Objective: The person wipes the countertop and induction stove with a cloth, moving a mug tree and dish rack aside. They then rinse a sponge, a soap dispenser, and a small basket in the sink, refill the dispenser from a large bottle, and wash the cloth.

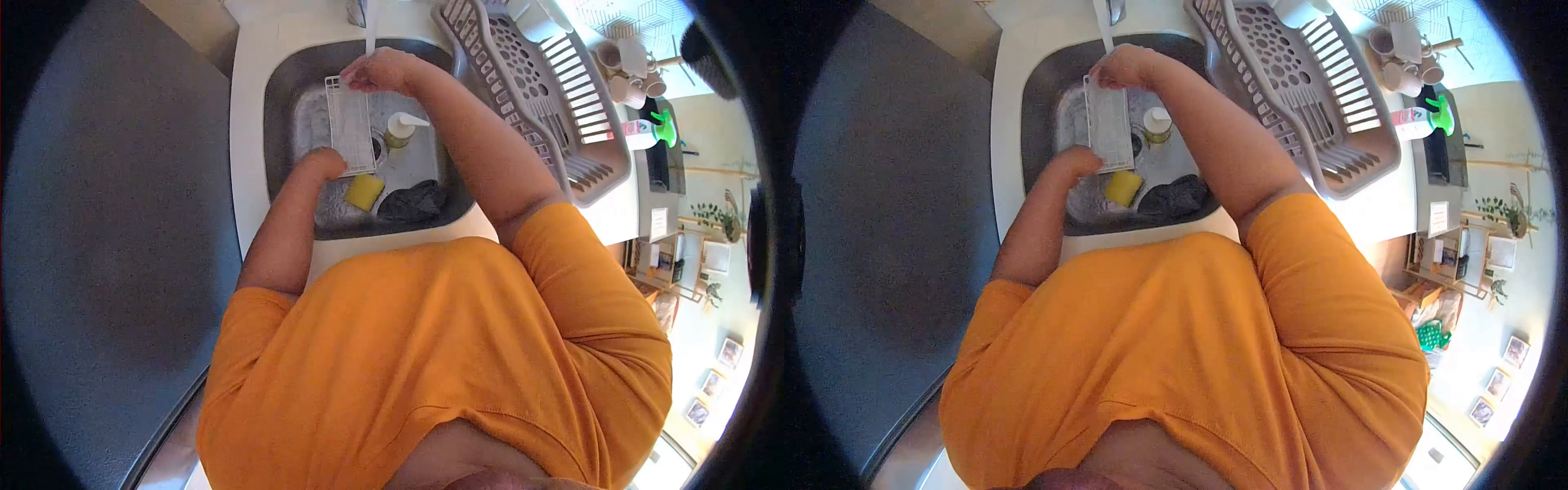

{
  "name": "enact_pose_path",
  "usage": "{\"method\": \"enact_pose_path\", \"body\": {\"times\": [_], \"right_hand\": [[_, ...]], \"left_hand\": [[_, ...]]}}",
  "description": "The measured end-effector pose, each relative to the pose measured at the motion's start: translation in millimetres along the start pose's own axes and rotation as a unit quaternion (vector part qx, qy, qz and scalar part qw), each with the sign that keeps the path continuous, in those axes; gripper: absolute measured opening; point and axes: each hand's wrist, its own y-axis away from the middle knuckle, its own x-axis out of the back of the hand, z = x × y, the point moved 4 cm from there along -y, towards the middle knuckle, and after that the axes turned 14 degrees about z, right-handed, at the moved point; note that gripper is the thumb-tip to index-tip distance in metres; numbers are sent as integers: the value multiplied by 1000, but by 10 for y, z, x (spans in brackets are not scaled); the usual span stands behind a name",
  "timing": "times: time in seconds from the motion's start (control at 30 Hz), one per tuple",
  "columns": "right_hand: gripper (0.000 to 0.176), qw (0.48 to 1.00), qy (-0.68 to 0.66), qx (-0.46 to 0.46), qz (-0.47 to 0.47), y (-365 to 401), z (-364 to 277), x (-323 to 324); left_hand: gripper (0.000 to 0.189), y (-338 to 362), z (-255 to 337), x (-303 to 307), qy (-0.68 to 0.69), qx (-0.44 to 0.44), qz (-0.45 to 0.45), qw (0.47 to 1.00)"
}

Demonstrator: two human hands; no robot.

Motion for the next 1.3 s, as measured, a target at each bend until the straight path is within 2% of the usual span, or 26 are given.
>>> {"method": "enact_pose_path", "body": {"times": [0.03,0.1,0.13,0.17,0.2,0.23,0.27,0.33,0.37,0.43,0.47,0.53,0.57,0.6,0.67,0.7,0.77,0.8,0.87,0.9,0.97,1.1,1.17,1.2,1.27,1.3], "right_hand": [[28,1000,3,4,0,-4,-18,41],[30,969,-220,-102,-51,45,-53,88],[30,929,-328,-155,-77,80,-63,83],[30,929,-327,-154,-78,89,-67,88],[30,967,-218,-123,-44,76,-70,114],[30,990,-106,-89,-9,63,-74,129],[30,990,-109,-86,-10,57,-9,64],[29,992,-62,103,24,15,57,-63],[29,992,-64,105,23,18,-99,47],[28,978,-177,-94,-60,80,-236,194],[28,978,-178,-94,-61,62,-99,63],[27,913,-349,-208,42,-8,98,-9],[29,884,-357,-302,24,42,77,12],[29,884,-356,-302,24,42,84,11],[29,907,-378,-183,32,2,83,1],[29,907,-377,-185,32,12,126,-28],[32,869,-381,-309,58,63,189,-34],[32,869,-381,-310,60,85,174,-27],[29,771,-533,-347,39,166,171,-104],[29,770,-533,-349,41,194,198,-101],[26,922,-303,-240,32,198,251,-50],[30,869,-382,-312,37,269,364,-317],[32,955,-227,-193,-1,244,392,-396],[32,954,-228,-193,-1,241,353,-410],[32,956,-99,-275,27,249,354,-415],[32,957,-97,-273,29,243,350,-394]], "left_hand": [[40,-84,-22,-101,-6,-12,3,1000],[34,-453,-134,-399,-11,-25,10,1000],[29,-780,-225,-584,-78,-83,46,992],[26,-939,-255,-673,-144,-139,82,976],[26,-829,-194,-540,-143,-137,82,977],[24,-616,-78,-175,-68,-77,170,980],[23,-433,-11,118,6,-15,256,967],[22,-424,97,359,19,-23,282,959],[22,-434,134,477,33,-37,307,950],[22,-411,178,662,46,-66,339,937],[23,-408,206,722,60,-95,371,922],[23,-452,253,803,69,-99,381,917],[24,-465,272,837,77,-102,391,911],[24,-480,289,863,78,-103,392,911],[23,-496,374,910,28,-119,351,928],[23,-493,418,932,29,-120,351,928],[23,-499,491,959,-16,-129,336,933],[23,-497,502,998,-17,-131,336,933],[24,-417,522,1122,8,-113,307,945],[24,-348,525,1182,7,-115,305,945],[26,-142,502,1393,92,-141,367,915],[28,203,490,1746,84,-125,291,945],[28,560,503,1900,68,-106,338,933],[28,698,524,1926,67,-106,337,933],[26,1009,605,2027,4,-116,435,893],[26,1164,656,2061,4,-116,438,891]]}}
